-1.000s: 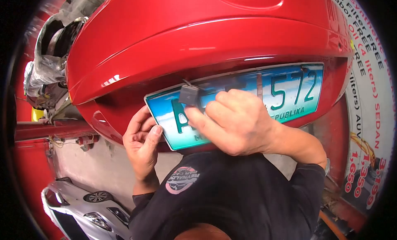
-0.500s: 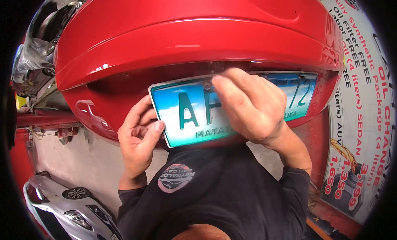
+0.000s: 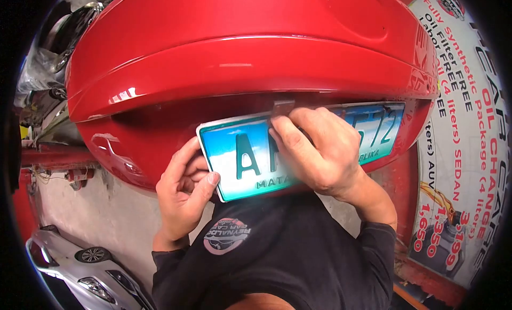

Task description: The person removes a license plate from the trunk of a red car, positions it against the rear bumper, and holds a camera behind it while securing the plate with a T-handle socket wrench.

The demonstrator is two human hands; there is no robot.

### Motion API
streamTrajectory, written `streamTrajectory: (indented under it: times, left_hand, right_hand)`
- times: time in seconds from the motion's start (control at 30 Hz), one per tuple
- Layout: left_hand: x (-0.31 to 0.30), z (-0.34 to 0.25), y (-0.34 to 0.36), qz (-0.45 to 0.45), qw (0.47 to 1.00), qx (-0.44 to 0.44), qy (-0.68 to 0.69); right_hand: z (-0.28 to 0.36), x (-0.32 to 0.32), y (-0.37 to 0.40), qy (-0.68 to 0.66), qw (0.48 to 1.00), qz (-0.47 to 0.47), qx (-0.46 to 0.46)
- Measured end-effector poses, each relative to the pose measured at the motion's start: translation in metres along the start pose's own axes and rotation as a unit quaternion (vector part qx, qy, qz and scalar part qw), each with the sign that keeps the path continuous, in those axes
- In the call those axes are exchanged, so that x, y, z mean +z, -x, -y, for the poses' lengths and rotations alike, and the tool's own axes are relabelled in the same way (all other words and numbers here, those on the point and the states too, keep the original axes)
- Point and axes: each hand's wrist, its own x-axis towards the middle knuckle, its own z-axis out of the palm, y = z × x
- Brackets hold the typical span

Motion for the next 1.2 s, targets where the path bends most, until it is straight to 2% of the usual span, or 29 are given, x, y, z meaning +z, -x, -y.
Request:
streamTrajectory:
  times: [0.07, 0.33, 0.73, 0.93, 1.2]
  left_hand:
    - [-0.003, 0.001, 0.002, 0.006, 0.998, -0.005, -0.059]
    - [-0.005, -0.004, -0.008, 0.006, 0.994, 0.020, -0.108]
    - [0.000, -0.002, -0.012, -0.024, 0.984, 0.040, -0.172]
    - [0.002, -0.009, -0.015, -0.057, 0.967, 0.079, -0.234]
    - [0.003, -0.007, -0.018, -0.054, 0.950, 0.106, -0.290]
  right_hand:
    - [0.002, 0.002, 0.000, 0.002, 1.000, -0.001, 0.008]
    - [-0.004, 0.009, -0.002, -0.002, 0.999, -0.040, -0.003]
    - [-0.006, 0.009, -0.002, -0.008, 1.000, -0.024, 0.000]
    - [-0.003, 0.004, -0.004, -0.007, 1.000, 0.008, 0.004]
    - [-0.005, 0.008, -0.008, -0.004, 1.000, -0.012, -0.004]
